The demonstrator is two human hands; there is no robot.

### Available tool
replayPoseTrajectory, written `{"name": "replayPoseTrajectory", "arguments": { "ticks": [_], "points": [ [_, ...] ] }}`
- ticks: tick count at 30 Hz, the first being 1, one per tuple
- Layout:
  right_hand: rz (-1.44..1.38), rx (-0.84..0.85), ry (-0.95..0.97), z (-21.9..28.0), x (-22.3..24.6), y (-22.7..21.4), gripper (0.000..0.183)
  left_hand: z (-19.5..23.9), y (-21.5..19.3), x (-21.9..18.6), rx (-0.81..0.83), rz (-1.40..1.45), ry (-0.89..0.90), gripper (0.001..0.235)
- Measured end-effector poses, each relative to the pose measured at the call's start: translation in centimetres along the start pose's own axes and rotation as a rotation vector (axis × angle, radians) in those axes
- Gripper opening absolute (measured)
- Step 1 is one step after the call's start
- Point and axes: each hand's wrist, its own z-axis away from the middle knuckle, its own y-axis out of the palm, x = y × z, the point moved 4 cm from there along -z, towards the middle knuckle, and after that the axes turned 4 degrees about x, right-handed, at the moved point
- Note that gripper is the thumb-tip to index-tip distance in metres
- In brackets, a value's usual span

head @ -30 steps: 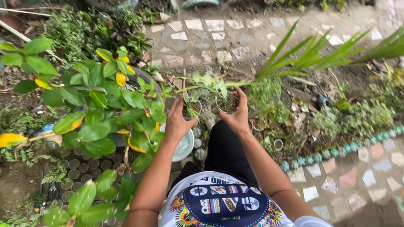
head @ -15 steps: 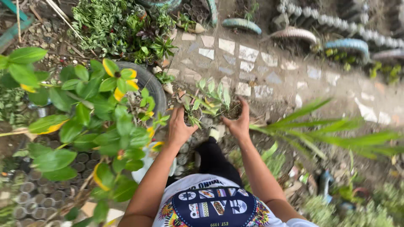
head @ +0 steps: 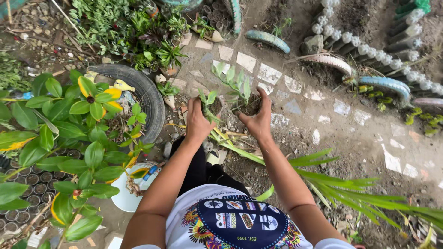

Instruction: The person moves various potted plants and plastic cups containing seedlings around a garden area, picking them up and grouping them in different locations on the ground and near larger planters.

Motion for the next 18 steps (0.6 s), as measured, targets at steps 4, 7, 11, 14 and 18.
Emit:
{"name": "replayPoseTrajectory", "arguments": {
  "ticks": [4, 7, 11, 14, 18],
  "points": [
    [-0.019, 0.021, -0.004, -3.7, 0.0, 0.6, 0.102, -3.1, 0.4, 0.3, -0.091, -0.004, 0.038, 0.069],
    [-0.028, 0.063, 0.032, -6.9, -0.4, 2.2, 0.105, -5.9, 1.1, 2.7, -0.101, -0.024, -0.008, 0.07],
    [-0.002, 0.109, 0.063, -12.2, -2.4, 5.7, 0.1, -10.3, 2.0, 6.9, -0.133, -0.072, -0.061, 0.07],
    [0.023, 0.121, -0.022, -17.6, -3.7, 9.3, 0.097, -15.2, 2.1, 9.9, -0.119, -0.05, -0.046, 0.075],
    [0.042, 0.26, -0.049, -25.7, -4.8, 14.4, 0.088, -22.7, 1.8, 12.8, -0.198, -0.072, 0.058, 0.082]
  ]
}}
